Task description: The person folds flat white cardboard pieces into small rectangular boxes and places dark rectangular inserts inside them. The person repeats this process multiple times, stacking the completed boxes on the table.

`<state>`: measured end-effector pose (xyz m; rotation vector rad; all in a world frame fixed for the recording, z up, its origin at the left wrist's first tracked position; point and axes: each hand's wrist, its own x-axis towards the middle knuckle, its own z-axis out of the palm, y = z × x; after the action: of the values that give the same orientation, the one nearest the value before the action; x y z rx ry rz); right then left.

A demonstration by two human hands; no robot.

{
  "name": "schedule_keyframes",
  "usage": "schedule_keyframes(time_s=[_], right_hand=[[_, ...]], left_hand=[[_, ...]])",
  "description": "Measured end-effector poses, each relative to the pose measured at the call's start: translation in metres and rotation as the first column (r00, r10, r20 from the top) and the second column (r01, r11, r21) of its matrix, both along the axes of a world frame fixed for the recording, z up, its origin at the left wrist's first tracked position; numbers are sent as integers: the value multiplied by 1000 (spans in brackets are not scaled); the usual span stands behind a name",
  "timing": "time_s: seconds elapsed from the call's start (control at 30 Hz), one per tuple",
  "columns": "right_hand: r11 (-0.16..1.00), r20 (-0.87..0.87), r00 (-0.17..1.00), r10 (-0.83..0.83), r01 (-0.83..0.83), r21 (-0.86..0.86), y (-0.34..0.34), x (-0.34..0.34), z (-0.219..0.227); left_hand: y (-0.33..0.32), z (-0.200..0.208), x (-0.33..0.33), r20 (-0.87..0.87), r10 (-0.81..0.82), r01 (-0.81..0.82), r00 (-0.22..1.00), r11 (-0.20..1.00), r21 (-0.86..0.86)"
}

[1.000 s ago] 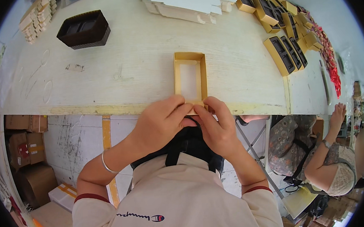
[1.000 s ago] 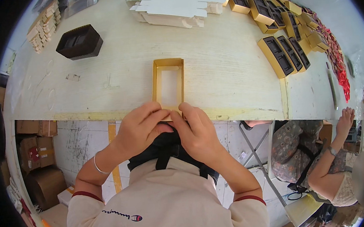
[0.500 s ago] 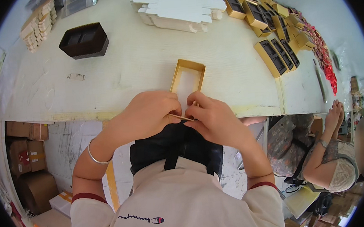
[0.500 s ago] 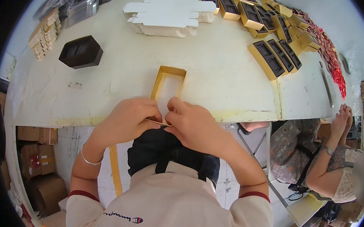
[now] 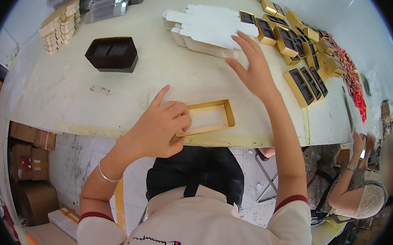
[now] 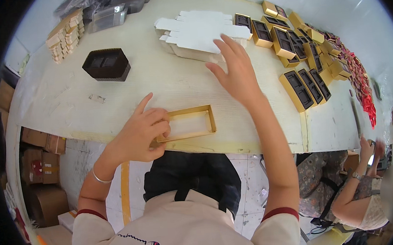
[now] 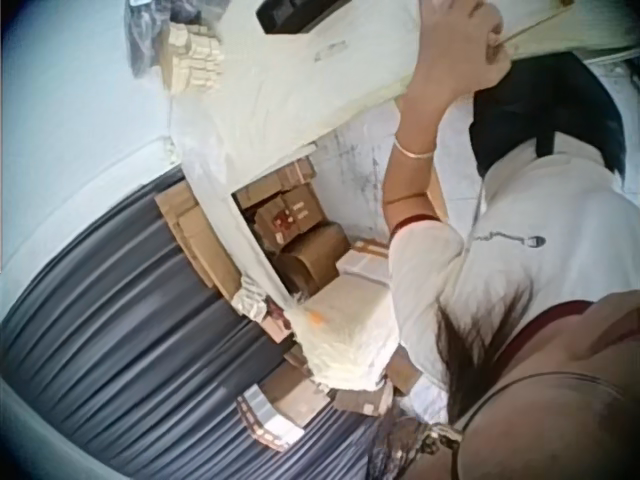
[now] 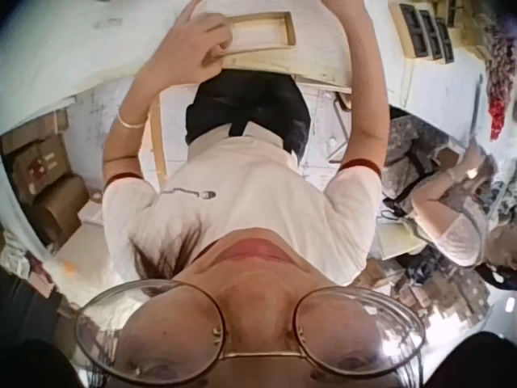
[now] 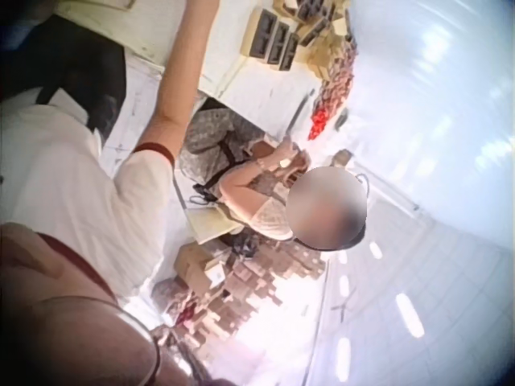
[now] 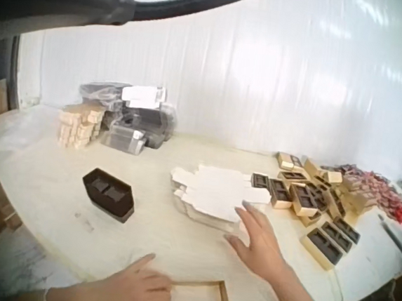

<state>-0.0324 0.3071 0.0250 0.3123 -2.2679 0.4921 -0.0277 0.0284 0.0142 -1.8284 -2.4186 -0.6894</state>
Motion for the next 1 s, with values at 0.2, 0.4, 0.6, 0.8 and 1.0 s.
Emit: schedule_keyframes(time_s=[0.2, 0.4, 0.6, 0.8, 1.0], right_hand=[[968, 569, 816, -102, -50, 245, 8, -65, 22], [951, 243, 940, 240, -278, 135, -51, -67, 35], [855, 395, 849, 350, -462, 236, -165, -99, 43], [774, 322, 919, 226, -370, 513, -194, -110, 36], [891, 276, 876, 396, -439, 115, -187, -119, 36]], left_hand=[[-4, -9, -2, 40, 124, -130, 991, 974, 185], [-3, -27, 0, 301, 234, -298, 924, 936, 186], [-7, -28, 0, 380, 226, -312, 897, 933, 182], [-7, -35, -2, 280, 215, -283, 936, 931, 230], [-6, -35, 0, 274, 204, -277, 940, 924, 263]])
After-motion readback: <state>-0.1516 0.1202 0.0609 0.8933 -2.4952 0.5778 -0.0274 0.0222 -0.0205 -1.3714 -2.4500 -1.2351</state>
